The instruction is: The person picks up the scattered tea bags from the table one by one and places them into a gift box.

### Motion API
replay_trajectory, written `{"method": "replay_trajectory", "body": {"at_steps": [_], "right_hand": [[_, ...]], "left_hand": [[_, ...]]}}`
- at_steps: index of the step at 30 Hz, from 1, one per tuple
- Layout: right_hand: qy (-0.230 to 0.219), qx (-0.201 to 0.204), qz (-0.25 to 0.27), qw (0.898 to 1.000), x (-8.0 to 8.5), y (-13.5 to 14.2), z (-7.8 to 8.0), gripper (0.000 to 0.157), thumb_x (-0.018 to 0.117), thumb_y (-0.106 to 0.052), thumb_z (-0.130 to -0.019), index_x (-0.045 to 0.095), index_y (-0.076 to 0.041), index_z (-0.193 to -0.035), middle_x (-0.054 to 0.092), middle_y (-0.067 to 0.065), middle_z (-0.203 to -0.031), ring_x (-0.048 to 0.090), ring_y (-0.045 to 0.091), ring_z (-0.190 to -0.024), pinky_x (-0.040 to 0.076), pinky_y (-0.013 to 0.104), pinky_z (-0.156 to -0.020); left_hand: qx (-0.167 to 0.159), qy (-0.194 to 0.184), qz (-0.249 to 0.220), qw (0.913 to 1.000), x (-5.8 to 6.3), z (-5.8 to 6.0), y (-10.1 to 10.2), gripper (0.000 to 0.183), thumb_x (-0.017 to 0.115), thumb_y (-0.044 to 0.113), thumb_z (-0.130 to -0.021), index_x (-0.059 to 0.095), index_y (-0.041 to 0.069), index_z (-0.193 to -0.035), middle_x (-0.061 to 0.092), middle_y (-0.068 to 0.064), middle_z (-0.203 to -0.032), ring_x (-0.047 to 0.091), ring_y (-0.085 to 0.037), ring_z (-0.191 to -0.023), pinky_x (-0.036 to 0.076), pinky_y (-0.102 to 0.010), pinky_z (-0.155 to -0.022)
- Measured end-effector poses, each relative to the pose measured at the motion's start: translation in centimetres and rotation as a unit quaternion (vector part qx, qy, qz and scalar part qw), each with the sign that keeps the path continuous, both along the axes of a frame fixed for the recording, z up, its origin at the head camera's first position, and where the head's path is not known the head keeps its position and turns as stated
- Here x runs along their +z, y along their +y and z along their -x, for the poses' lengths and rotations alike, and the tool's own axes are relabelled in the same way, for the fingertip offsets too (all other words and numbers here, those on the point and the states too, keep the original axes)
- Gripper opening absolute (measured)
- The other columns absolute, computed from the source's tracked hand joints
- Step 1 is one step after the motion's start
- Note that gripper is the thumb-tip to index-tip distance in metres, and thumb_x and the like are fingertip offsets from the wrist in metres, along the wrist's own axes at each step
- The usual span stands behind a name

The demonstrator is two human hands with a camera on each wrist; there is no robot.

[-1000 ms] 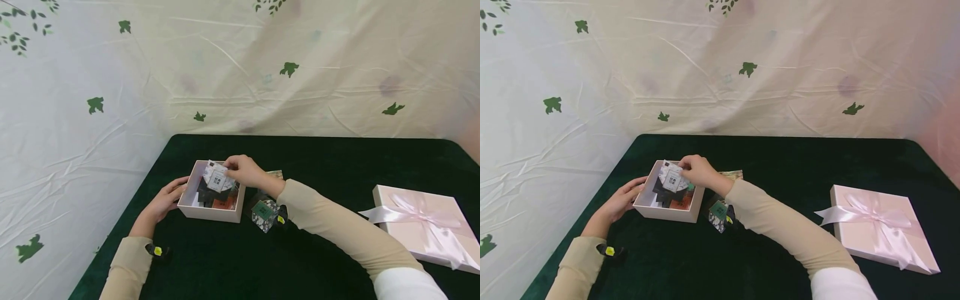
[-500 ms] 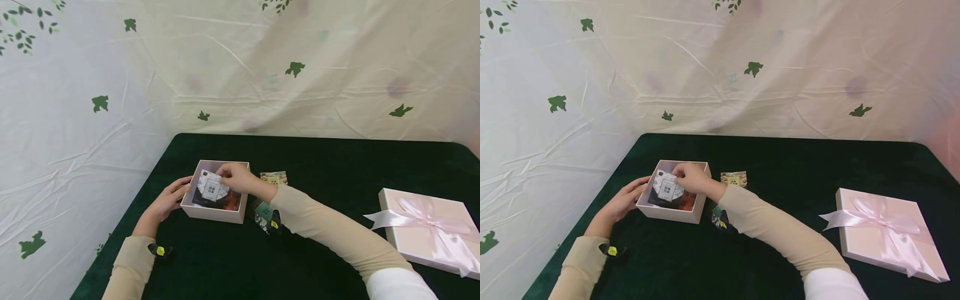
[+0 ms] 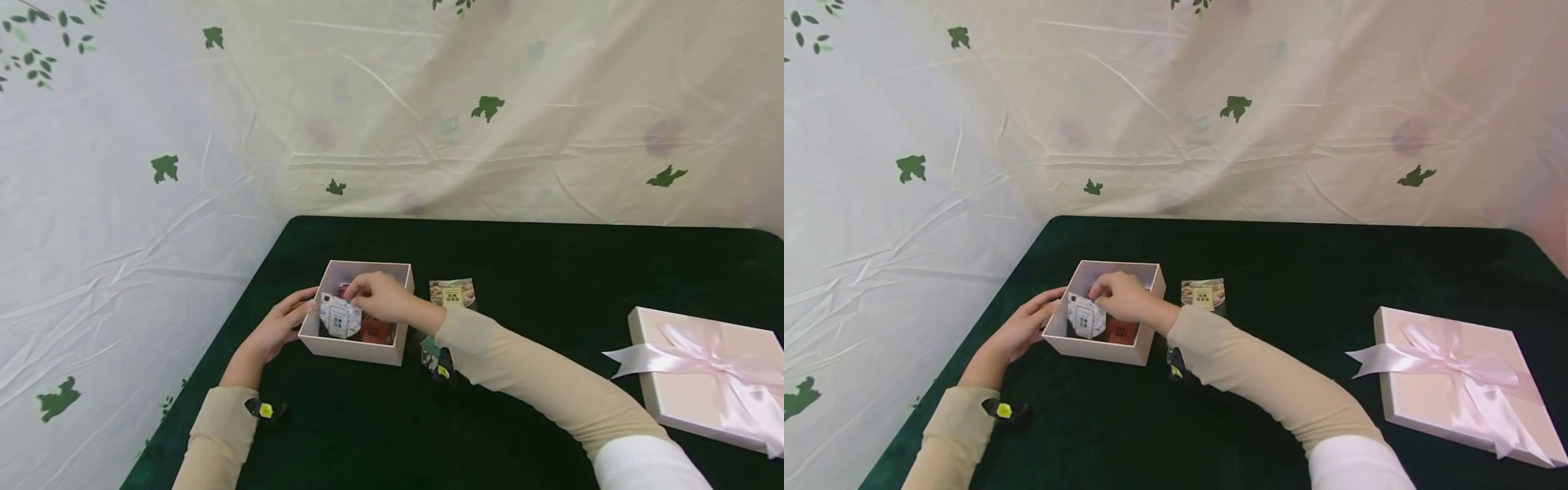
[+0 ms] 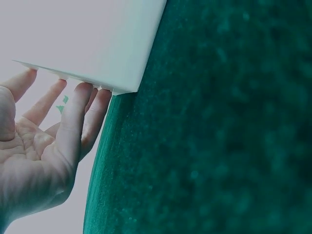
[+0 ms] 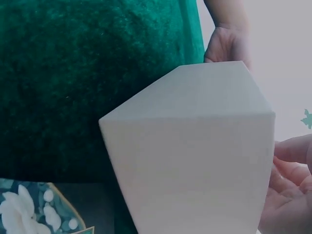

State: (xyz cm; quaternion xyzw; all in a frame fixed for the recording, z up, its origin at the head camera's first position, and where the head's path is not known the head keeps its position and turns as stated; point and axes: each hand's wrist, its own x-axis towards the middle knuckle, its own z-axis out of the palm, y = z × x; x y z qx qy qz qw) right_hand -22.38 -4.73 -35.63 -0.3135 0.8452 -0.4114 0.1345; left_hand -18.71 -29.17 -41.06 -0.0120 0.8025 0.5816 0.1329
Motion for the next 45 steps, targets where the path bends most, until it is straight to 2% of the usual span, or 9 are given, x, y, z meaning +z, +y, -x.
{"method": "replay_trajectory", "body": {"at_steps": [3, 6, 11, 15, 20, 25, 38, 45], "right_hand": [[0.001, -0.003, -0.005, 1.000, -0.1, 0.2, 0.0, 0.019, 0.056, -0.006, -0.094, 0.067, -0.005, -0.109, 0.067, 0.007, -0.112, 0.060, 0.019, -0.106, 0.049, 0.033, -0.092], [-0.002, -0.013, -0.003, 1.000, -0.2, 0.6, 0.0, 0.022, 0.056, -0.006, -0.094, 0.065, -0.005, -0.114, 0.066, 0.008, -0.116, 0.059, 0.021, -0.110, 0.048, 0.037, -0.096], [0.007, -0.028, 0.001, 1.000, 0.0, 1.3, 0.1, 0.022, 0.057, -0.009, -0.094, 0.066, -0.005, -0.113, 0.065, 0.010, -0.115, 0.059, 0.022, -0.108, 0.049, 0.037, -0.095], [0.014, -0.025, 0.010, 1.000, 0.1, 1.9, 0.1, 0.021, 0.057, -0.009, -0.094, 0.066, -0.004, -0.112, 0.065, 0.009, -0.114, 0.060, 0.022, -0.108, 0.048, 0.037, -0.096], [0.036, -0.014, 0.019, 0.999, 0.4, 2.6, -0.5, 0.021, 0.058, -0.008, -0.093, 0.066, -0.002, -0.111, 0.067, 0.010, -0.111, 0.061, 0.023, -0.107, 0.049, 0.036, -0.095], [0.030, -0.020, 0.021, 0.999, 0.6, 3.5, -1.0, 0.021, 0.058, -0.009, -0.093, 0.065, -0.002, -0.111, 0.066, 0.010, -0.111, 0.061, 0.023, -0.106, 0.050, 0.036, -0.094], [0.038, -0.038, 0.034, 0.998, 0.5, 6.6, -2.0, 0.020, 0.058, -0.009, -0.093, 0.064, -0.004, -0.112, 0.064, 0.014, -0.114, 0.060, 0.024, -0.107, 0.050, 0.038, -0.094], [0.049, -0.056, 0.030, 0.997, 0.0, 8.2, -2.6, 0.022, 0.058, -0.010, -0.094, 0.063, -0.001, -0.114, 0.065, 0.012, -0.111, 0.061, 0.025, -0.104, 0.051, 0.038, -0.091]], "left_hand": [[-0.001, 0.002, -0.003, 1.0000, -0.1, 0.0, 0.0, 0.058, 0.045, 0.044, -0.099, 0.031, 0.015, -0.147, 0.038, -0.018, -0.146, 0.040, -0.036, -0.129, 0.040, -0.055, -0.102], [0.001, 0.002, -0.002, 1.0000, 0.0, -0.1, 0.0, 0.059, 0.045, 0.044, -0.098, 0.031, 0.015, -0.148, 0.036, -0.018, -0.147, 0.039, -0.037, -0.130, 0.040, -0.056, -0.102], [0.001, 0.004, 0.000, 1.0000, 0.1, -0.1, 0.1, 0.059, 0.046, 0.044, -0.098, 0.031, 0.015, -0.148, 0.035, -0.018, -0.148, 0.038, -0.038, -0.130, 0.039, -0.057, -0.102], [-0.001, 0.005, 0.000, 1.0000, 0.0, -0.1, 0.0, 0.059, 0.045, 0.044, -0.099, 0.031, 0.015, -0.148, 0.035, -0.018, -0.148, 0.038, -0.038, -0.130, 0.039, -0.057, -0.103], [0.000, 0.005, -0.003, 1.0000, 0.0, 0.0, 0.1, 0.059, 0.046, 0.044, -0.099, 0.030, 0.015, -0.148, 0.035, -0.018, -0.148, 0.038, -0.038, -0.131, 0.039, -0.057, -0.102], [0.002, 0.003, -0.008, 1.0000, 0.1, 0.1, 0.1, 0.059, 0.046, 0.044, -0.098, 0.031, 0.015, -0.147, 0.035, -0.018, -0.148, 0.035, -0.039, -0.133, 0.038, -0.058, -0.103], [0.001, -0.003, -0.008, 1.0000, 0.1, -0.4, -0.1, 0.061, 0.046, 0.045, -0.098, 0.029, 0.014, -0.148, 0.032, -0.018, -0.150, 0.032, -0.040, -0.135, 0.034, -0.060, -0.105], [0.000, -0.004, -0.009, 1.0000, 0.2, -0.4, 0.0, 0.062, 0.046, 0.046, -0.098, 0.028, 0.015, -0.148, 0.031, -0.016, -0.151, 0.031, -0.039, -0.136, 0.033, -0.060, -0.106]]}}
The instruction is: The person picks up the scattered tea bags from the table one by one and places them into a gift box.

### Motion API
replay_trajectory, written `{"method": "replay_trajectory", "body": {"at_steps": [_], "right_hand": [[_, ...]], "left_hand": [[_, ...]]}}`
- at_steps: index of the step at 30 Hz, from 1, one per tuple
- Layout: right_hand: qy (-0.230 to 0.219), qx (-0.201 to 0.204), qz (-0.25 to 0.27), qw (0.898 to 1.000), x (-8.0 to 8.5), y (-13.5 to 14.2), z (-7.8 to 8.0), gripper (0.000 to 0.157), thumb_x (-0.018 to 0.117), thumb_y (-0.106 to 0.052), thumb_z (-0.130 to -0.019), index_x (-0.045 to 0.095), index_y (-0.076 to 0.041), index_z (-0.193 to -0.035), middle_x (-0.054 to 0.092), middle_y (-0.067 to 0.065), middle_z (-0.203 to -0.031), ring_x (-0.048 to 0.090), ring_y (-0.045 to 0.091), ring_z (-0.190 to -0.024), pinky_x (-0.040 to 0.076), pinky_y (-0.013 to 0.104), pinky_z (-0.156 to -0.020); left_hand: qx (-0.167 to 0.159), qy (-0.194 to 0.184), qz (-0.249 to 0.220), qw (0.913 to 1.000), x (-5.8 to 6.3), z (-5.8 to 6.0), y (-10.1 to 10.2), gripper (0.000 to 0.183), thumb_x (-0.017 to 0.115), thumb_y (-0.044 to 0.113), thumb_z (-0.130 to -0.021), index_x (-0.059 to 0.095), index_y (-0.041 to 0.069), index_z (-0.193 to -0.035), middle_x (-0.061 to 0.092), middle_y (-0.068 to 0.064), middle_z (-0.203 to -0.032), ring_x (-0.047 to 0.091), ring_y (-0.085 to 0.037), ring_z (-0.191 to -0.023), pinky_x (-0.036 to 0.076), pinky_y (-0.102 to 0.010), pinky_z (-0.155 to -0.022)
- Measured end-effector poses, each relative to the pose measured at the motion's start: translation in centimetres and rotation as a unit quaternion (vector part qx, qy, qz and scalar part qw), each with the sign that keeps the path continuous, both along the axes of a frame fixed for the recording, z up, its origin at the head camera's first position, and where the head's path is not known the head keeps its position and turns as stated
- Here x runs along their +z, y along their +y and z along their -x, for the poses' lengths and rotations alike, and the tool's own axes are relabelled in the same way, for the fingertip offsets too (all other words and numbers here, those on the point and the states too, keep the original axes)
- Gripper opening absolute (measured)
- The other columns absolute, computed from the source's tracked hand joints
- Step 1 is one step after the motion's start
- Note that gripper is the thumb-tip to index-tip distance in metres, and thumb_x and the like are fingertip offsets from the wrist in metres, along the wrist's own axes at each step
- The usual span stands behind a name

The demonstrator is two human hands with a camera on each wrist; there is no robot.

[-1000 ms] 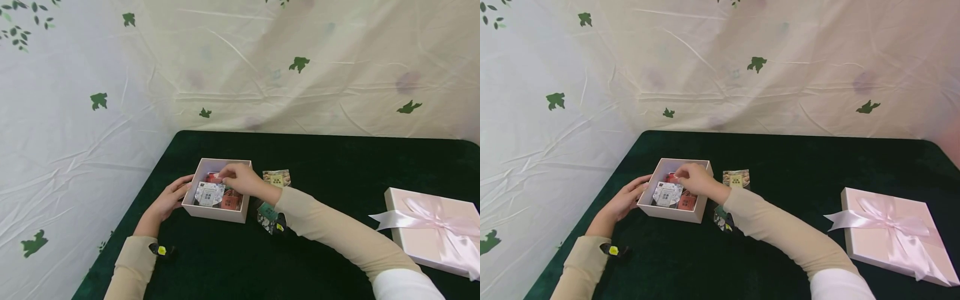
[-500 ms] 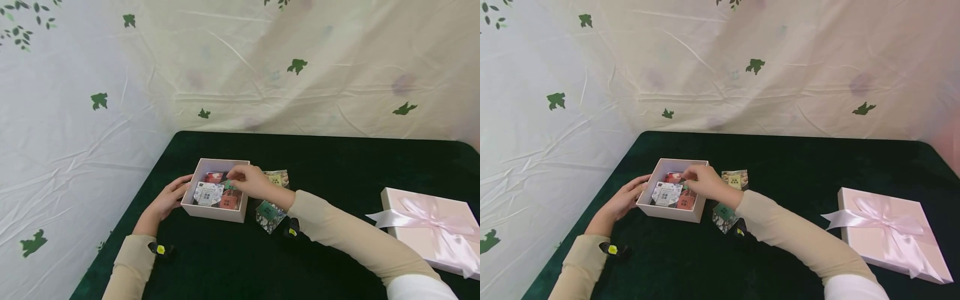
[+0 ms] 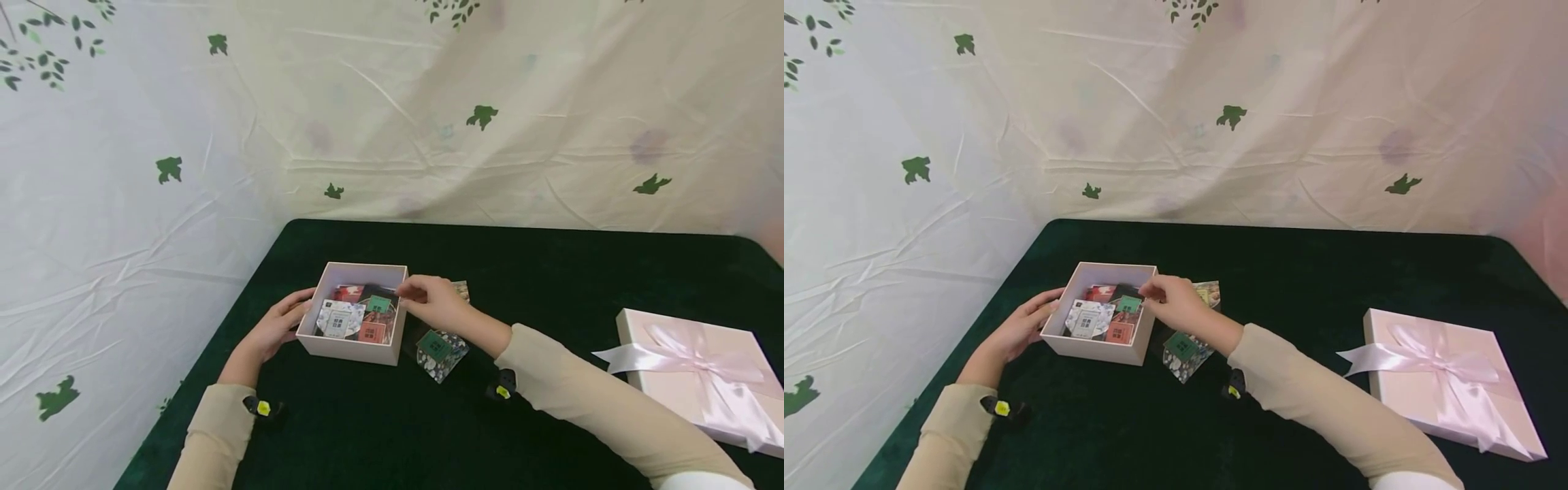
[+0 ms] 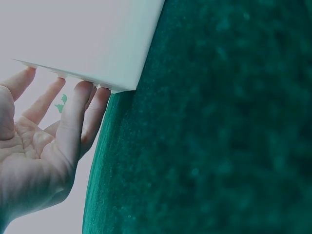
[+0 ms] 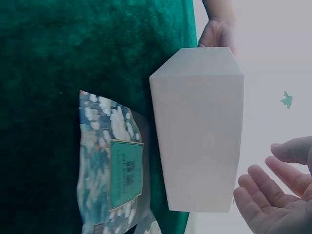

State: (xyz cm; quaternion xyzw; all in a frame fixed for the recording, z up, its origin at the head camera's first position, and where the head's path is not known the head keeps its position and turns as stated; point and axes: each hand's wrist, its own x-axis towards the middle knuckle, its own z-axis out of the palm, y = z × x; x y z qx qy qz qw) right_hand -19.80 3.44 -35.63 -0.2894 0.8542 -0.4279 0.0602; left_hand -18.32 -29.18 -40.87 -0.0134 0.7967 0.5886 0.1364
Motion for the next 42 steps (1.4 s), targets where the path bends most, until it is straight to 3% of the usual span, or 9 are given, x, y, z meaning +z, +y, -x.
{"method": "replay_trajectory", "body": {"at_steps": [8, 15, 26, 33, 42], "right_hand": [[-0.002, -0.020, -0.029, 0.999, -1.0, 1.9, -0.5, 0.023, 0.062, -0.011, -0.091, 0.063, 0.000, -0.111, 0.065, 0.015, -0.108, 0.061, 0.024, -0.098, 0.052, 0.040, -0.087], [-0.025, -0.024, -0.065, 0.997, -2.2, 3.2, -0.7, 0.030, 0.064, -0.012, -0.090, 0.060, 0.001, -0.117, 0.063, 0.016, -0.116, 0.060, 0.030, -0.109, 0.049, 0.044, -0.093], [-0.045, -0.090, -0.130, 0.986, -3.8, 3.4, -1.2, 0.042, 0.073, -0.016, -0.081, 0.059, 0.001, -0.117, 0.063, 0.016, -0.110, 0.061, 0.028, -0.100, 0.053, 0.042, -0.084], [-0.035, -0.086, -0.156, 0.983, -4.9, 3.7, -1.8, 0.054, 0.079, -0.017, -0.075, 0.057, -0.001, -0.122, 0.055, 0.016, -0.113, 0.052, 0.027, -0.100, 0.049, 0.042, -0.082], [-0.064, -0.078, -0.155, 0.983, -4.8, 3.8, -1.9, 0.072, 0.081, -0.014, -0.072, 0.046, -0.006, -0.135, 0.050, 0.019, -0.122, 0.051, 0.029, -0.106, 0.048, 0.045, -0.086]], "left_hand": [[0.004, -0.003, 0.001, 1.0000, 0.0, 0.1, 0.1, 0.063, 0.047, 0.047, -0.097, 0.028, 0.016, -0.148, 0.031, -0.016, -0.151, 0.032, -0.038, -0.136, 0.033, -0.059, -0.106], [0.008, -0.005, 0.000, 1.0000, 0.0, 0.0, 0.1, 0.063, 0.047, 0.047, -0.097, 0.028, 0.015, -0.149, 0.031, -0.016, -0.151, 0.030, -0.039, -0.137, 0.033, -0.059, -0.106], [0.007, -0.009, -0.009, 0.9999, 0.1, 0.0, 0.1, 0.064, 0.047, 0.047, -0.097, 0.027, 0.015, -0.149, 0.028, -0.015, -0.152, 0.029, -0.039, -0.138, 0.032, -0.059, -0.107], [0.007, -0.009, -0.011, 0.9999, -0.2, -0.1, 0.2, 0.063, 0.047, 0.047, -0.097, 0.028, 0.015, -0.149, 0.028, -0.015, -0.152, 0.030, -0.039, -0.137, 0.033, -0.058, -0.107], [0.005, -0.007, -0.008, 0.9999, 0.0, 0.0, 0.2, 0.063, 0.047, 0.047, -0.097, 0.027, 0.016, -0.149, 0.028, -0.015, -0.152, 0.029, -0.039, -0.137, 0.031, -0.060, -0.107]]}}
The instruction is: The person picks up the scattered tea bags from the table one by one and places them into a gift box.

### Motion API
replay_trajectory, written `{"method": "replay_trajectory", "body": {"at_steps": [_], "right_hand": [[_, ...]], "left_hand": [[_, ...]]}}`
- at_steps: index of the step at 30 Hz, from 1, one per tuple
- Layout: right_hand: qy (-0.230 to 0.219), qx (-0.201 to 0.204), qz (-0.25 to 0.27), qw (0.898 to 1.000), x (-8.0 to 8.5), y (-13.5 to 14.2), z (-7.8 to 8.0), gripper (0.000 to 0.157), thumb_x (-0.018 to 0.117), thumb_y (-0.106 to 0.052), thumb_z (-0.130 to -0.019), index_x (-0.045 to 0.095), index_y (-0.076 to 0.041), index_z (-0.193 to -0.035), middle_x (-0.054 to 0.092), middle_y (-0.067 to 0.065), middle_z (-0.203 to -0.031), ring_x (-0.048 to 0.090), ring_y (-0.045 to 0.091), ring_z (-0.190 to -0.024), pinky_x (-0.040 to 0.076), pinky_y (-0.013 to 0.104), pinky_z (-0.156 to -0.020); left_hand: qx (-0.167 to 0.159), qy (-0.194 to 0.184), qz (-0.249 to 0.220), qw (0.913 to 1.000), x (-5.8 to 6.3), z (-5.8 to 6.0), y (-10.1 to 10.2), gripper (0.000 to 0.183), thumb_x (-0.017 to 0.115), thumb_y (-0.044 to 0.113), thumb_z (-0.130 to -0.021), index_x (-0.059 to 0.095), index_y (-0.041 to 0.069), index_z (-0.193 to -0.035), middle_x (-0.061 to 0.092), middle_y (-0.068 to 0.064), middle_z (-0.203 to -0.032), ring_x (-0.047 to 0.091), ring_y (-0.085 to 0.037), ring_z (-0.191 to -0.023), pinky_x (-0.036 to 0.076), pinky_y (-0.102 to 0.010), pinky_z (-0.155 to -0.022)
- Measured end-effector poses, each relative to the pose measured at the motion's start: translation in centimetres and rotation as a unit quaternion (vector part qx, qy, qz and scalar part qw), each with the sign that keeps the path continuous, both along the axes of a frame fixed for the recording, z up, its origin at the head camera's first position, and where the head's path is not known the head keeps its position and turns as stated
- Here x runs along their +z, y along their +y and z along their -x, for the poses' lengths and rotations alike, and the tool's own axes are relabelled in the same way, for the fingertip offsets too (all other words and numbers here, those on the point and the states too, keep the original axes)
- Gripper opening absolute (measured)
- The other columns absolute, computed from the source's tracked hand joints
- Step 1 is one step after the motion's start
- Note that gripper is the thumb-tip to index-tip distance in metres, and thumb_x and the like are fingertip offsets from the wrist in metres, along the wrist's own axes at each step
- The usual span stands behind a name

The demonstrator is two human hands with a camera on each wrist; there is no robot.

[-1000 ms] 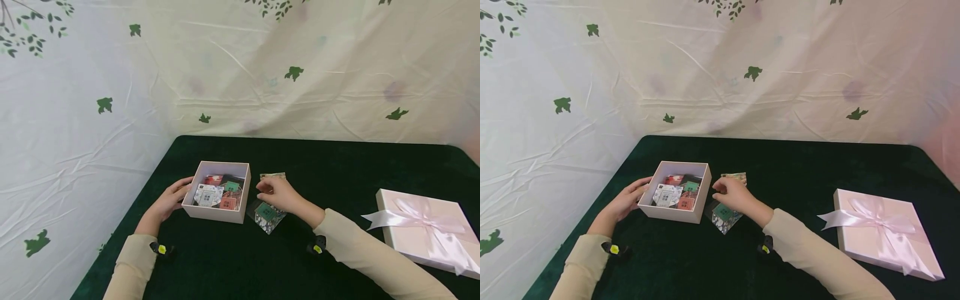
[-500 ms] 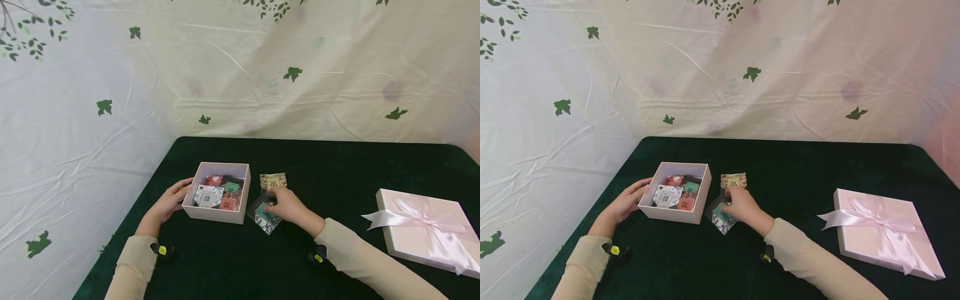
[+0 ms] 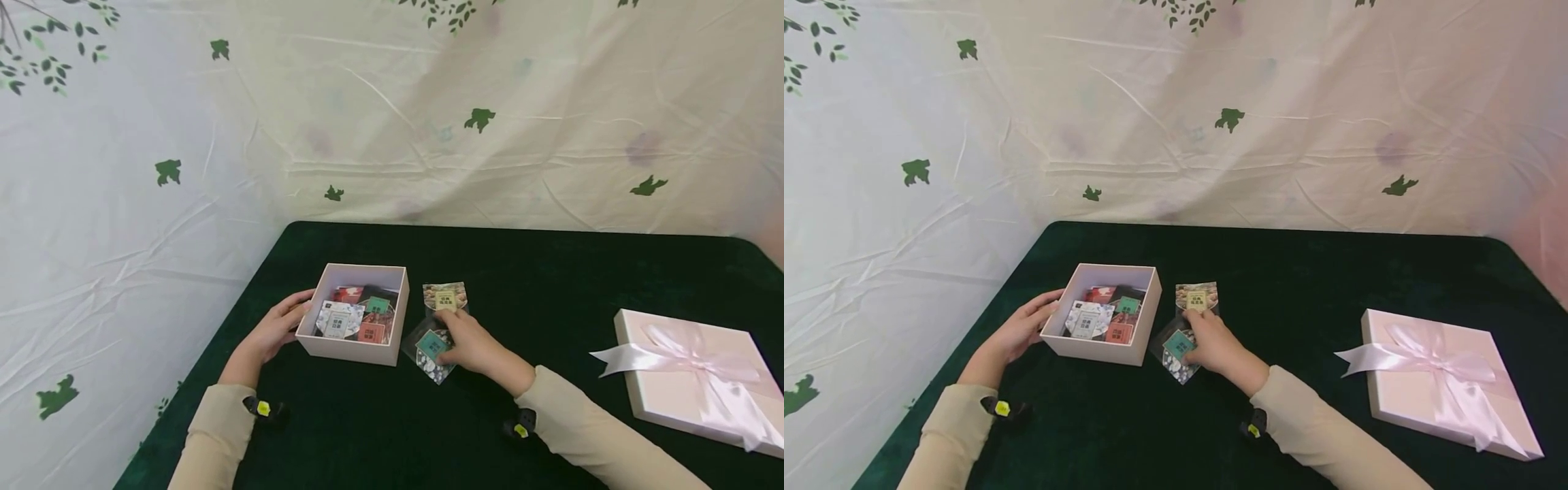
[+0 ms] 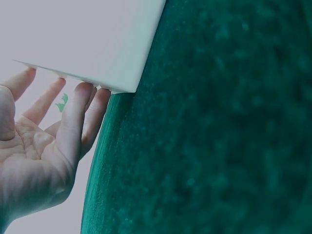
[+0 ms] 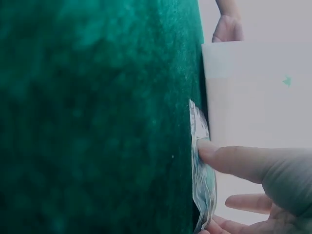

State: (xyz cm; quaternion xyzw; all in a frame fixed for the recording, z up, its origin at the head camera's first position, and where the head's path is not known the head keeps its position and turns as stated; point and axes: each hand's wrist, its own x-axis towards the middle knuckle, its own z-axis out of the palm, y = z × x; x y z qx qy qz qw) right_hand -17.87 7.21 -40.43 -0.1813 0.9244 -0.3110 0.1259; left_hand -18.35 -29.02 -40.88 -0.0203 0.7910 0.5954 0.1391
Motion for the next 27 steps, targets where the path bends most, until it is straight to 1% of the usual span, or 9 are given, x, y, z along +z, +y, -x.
{"method": "replay_trajectory", "body": {"at_steps": [3, 5, 10, 13, 18, 22, 27], "right_hand": [[-0.006, -0.006, -0.001, 1.000, -0.11, -0.03, 0.05, 0.075, 0.081, -0.013, -0.072, 0.043, -0.007, -0.137, 0.050, 0.019, -0.125, 0.052, 0.030, -0.108, 0.048, 0.046, -0.087], [-0.006, -0.009, -0.002, 1.000, -0.17, -0.02, 0.06, 0.075, 0.081, -0.013, -0.073, 0.043, -0.005, -0.137, 0.050, 0.019, -0.125, 0.052, 0.030, -0.109, 0.048, 0.047, -0.089], [-0.003, -0.008, -0.001, 1.000, -0.33, 0.08, 0.03, 0.071, 0.080, -0.014, -0.074, 0.046, 0.002, -0.133, 0.053, 0.021, -0.128, 0.053, 0.033, -0.113, 0.046, 0.049, -0.095], [-0.001, -0.010, 0.000, 1.000, -0.44, 0.19, -0.01, 0.068, 0.081, -0.014, -0.073, 0.049, 0.004, -0.131, 0.055, 0.021, -0.127, 0.054, 0.033, -0.113, 0.046, 0.049, -0.095], [0.001, -0.016, 0.006, 1.000, -0.54, 0.35, 0.09, 0.061, 0.081, -0.012, -0.072, 0.054, 0.003, -0.125, 0.059, 0.016, -0.115, 0.058, 0.027, -0.102, 0.050, 0.044, -0.087], [-0.005, -0.028, 0.020, 0.999, -0.46, 0.54, 0.25, 0.051, 0.080, -0.008, -0.073, 0.057, 0.000, -0.117, 0.061, 0.012, -0.105, 0.059, 0.022, -0.093, 0.052, 0.039, -0.079], [-0.019, -0.030, 0.040, 0.999, -0.31, 0.96, 0.41, 0.039, 0.077, -0.004, -0.075, 0.058, -0.001, -0.110, 0.063, 0.011, -0.098, 0.060, 0.019, -0.085, 0.053, 0.033, -0.070]], "left_hand": [[-0.003, 0.002, 0.000, 1.0000, 0.02, 0.12, -0.07, 0.063, 0.047, 0.046, -0.097, 0.028, 0.016, -0.149, 0.028, -0.015, -0.152, 0.030, -0.039, -0.137, 0.031, -0.059, -0.107], [-0.004, 0.002, 0.000, 1.0000, 0.01, 0.15, -0.09, 0.063, 0.047, 0.046, -0.098, 0.028, 0.015, -0.149, 0.028, -0.015, -0.152, 0.030, -0.039, -0.137, 0.032, -0.059, -0.107], [-0.004, 0.002, 0.001, 1.0000, 0.00, 0.13, -0.12, 0.062, 0.047, 0.046, -0.098, 0.028, 0.015, -0.149, 0.029, -0.015, -0.152, 0.031, -0.039, -0.136, 0.032, -0.059, -0.107], [-0.008, 0.001, 0.001, 1.0000, 0.00, 0.10, -0.11, 0.062, 0.046, 0.045, -0.098, 0.027, 0.015, -0.149, 0.028, -0.016, -0.152, 0.031, -0.039, -0.136, 0.033, -0.059, -0.106], [-0.004, 0.001, 0.004, 1.0000, 0.01, 0.07, -0.10, 0.062, 0.046, 0.045, -0.098, 0.028, 0.015, -0.149, 0.029, -0.016, -0.151, 0.033, -0.039, -0.135, 0.034, -0.058, -0.106], [-0.003, 0.005, 0.004, 1.0000, 0.02, 0.09, -0.02, 0.062, 0.046, 0.045, -0.098, 0.028, 0.015, -0.149, 0.030, -0.017, -0.151, 0.034, -0.039, -0.134, 0.035, -0.057, -0.106], [-0.003, 0.005, 0.008, 1.0000, 0.08, 0.00, 0.03, 0.061, 0.045, 0.045, -0.099, 0.027, 0.015, -0.149, 0.030, -0.017, -0.151, 0.034, -0.040, -0.134, 0.034, -0.058, -0.106]]}}
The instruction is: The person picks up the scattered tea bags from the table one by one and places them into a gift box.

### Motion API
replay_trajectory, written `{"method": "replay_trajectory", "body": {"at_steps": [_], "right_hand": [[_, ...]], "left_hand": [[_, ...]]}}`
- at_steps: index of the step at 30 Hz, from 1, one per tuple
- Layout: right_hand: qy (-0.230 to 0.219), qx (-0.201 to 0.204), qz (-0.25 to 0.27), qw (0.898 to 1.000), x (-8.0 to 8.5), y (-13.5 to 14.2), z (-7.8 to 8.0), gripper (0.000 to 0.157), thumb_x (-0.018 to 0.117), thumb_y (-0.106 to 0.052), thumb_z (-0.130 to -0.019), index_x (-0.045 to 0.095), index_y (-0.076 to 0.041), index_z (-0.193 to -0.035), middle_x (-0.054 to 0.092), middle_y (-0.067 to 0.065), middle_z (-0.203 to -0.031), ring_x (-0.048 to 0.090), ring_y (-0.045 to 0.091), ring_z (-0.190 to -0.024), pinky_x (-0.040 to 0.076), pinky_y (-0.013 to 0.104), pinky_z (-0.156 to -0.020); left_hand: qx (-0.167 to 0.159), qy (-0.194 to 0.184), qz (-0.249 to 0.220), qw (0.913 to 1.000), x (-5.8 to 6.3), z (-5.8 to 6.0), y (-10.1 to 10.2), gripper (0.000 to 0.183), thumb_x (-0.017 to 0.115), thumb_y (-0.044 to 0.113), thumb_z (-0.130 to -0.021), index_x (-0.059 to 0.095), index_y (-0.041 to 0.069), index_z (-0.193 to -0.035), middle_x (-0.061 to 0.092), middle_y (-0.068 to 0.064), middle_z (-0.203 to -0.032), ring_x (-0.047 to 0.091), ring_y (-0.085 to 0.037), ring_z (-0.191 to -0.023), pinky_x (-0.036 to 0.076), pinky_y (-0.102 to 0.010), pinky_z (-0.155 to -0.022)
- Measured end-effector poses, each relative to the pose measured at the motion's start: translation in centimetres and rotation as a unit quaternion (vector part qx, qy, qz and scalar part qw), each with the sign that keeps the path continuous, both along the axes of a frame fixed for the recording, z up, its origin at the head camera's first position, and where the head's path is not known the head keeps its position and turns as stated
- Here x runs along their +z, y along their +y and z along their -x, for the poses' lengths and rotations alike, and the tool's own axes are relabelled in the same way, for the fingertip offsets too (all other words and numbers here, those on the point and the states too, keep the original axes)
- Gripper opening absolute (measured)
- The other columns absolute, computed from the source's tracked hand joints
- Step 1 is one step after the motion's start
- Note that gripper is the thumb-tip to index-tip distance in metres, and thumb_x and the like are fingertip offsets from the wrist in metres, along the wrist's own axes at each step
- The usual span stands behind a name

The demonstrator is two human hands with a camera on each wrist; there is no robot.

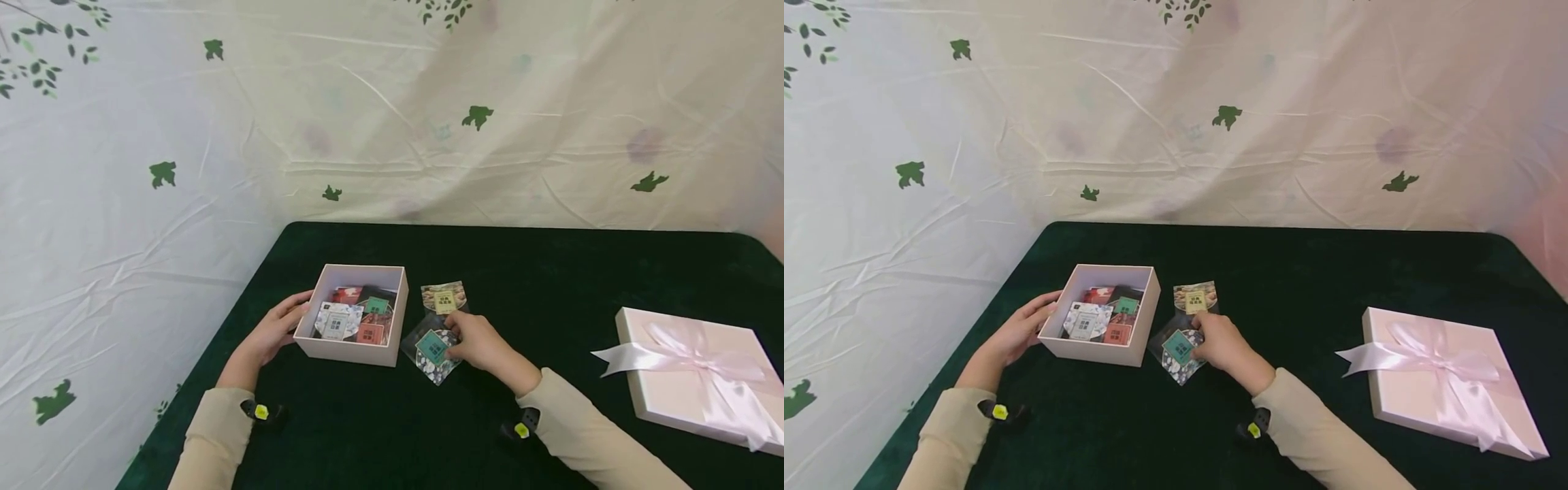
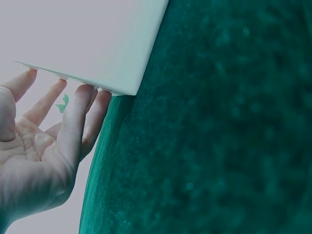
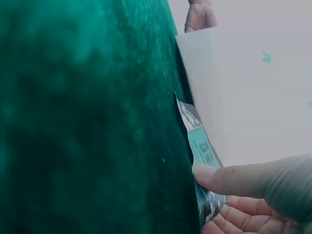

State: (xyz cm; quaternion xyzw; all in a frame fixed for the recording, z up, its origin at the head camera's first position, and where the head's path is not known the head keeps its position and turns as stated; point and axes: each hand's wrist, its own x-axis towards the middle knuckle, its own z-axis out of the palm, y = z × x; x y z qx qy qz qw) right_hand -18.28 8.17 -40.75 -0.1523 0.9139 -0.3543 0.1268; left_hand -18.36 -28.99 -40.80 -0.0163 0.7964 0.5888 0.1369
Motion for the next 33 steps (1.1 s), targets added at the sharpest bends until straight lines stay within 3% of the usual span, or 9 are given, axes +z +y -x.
{"method": "replay_trajectory", "body": {"at_steps": [12, 15, 21, 28, 33], "right_hand": [[-0.034, 0.015, 0.010, 0.999, 0.9, 1.0, 0.6, 0.025, 0.075, -0.002, -0.076, 0.059, -0.003, -0.094, 0.061, 0.008, -0.086, 0.056, 0.016, -0.073, 0.049, 0.028, -0.061], [-0.059, 0.023, 0.032, 0.998, 1.0, 1.5, 0.8, 0.019, 0.073, -0.001, -0.078, 0.059, -0.002, -0.091, 0.060, 0.007, -0.079, 0.056, 0.016, -0.068, 0.050, 0.028, -0.059], [-0.111, 0.035, 0.083, 0.990, 1.0, 2.6, 1.0, 0.012, 0.066, -0.001, -0.083, 0.060, 0.000, -0.092, 0.061, 0.008, -0.081, 0.058, 0.016, -0.071, 0.054, 0.030, -0.062], [-0.122, 0.064, 0.133, 0.982, 1.3, 3.6, 1.1, 0.009, 0.061, -0.001, -0.087, 0.059, 0.002, -0.094, 0.063, 0.009, -0.084, 0.061, 0.016, -0.071, 0.056, 0.033, -0.065], [-0.120, 0.052, 0.163, 0.978, 2.3, 4.2, 1.3, 0.011, 0.059, -0.004, -0.090, 0.058, 0.003, -0.097, 0.065, 0.009, -0.085, 0.063, 0.017, -0.074, 0.057, 0.034, -0.068]], "left_hand": [[-0.001, 0.002, -0.008, 1.0000, 0.0, -0.1, -0.2, 0.062, 0.045, 0.046, -0.098, 0.027, 0.016, -0.149, 0.029, -0.015, -0.152, 0.032, -0.039, -0.135, 0.032, -0.059, -0.107], [-0.003, 0.002, -0.008, 1.0000, -0.1, -0.1, -0.2, 0.062, 0.046, 0.046, -0.098, 0.028, 0.016, -0.149, 0.028, -0.015, -0.152, 0.031, -0.038, -0.135, 0.032, -0.060, -0.106], [-0.005, 0.000, -0.008, 1.0000, -0.2, 0.2, 0.0, 0.062, 0.046, 0.046, -0.098, 0.029, 0.016, -0.149, 0.029, -0.015, -0.151, 0.033, -0.040, -0.133, 0.032, -0.060, -0.106], [-0.001, -0.005, -0.008, 1.0000, -0.2, 0.2, 0.0, 0.062, 0.047, 0.046, -0.097, 0.028, 0.016, -0.149, 0.028, -0.015, -0.152, 0.034, -0.039, -0.133, 0.033, -0.058, -0.106], [0.000, 0.000, -0.006, 1.0000, 0.1, -0.2, 0.0, 0.062, 0.047, 0.046, -0.097, 0.028, 0.017, -0.149, 0.027, -0.015, -0.152, 0.034, -0.038, -0.132, 0.033, -0.058, -0.106]]}}
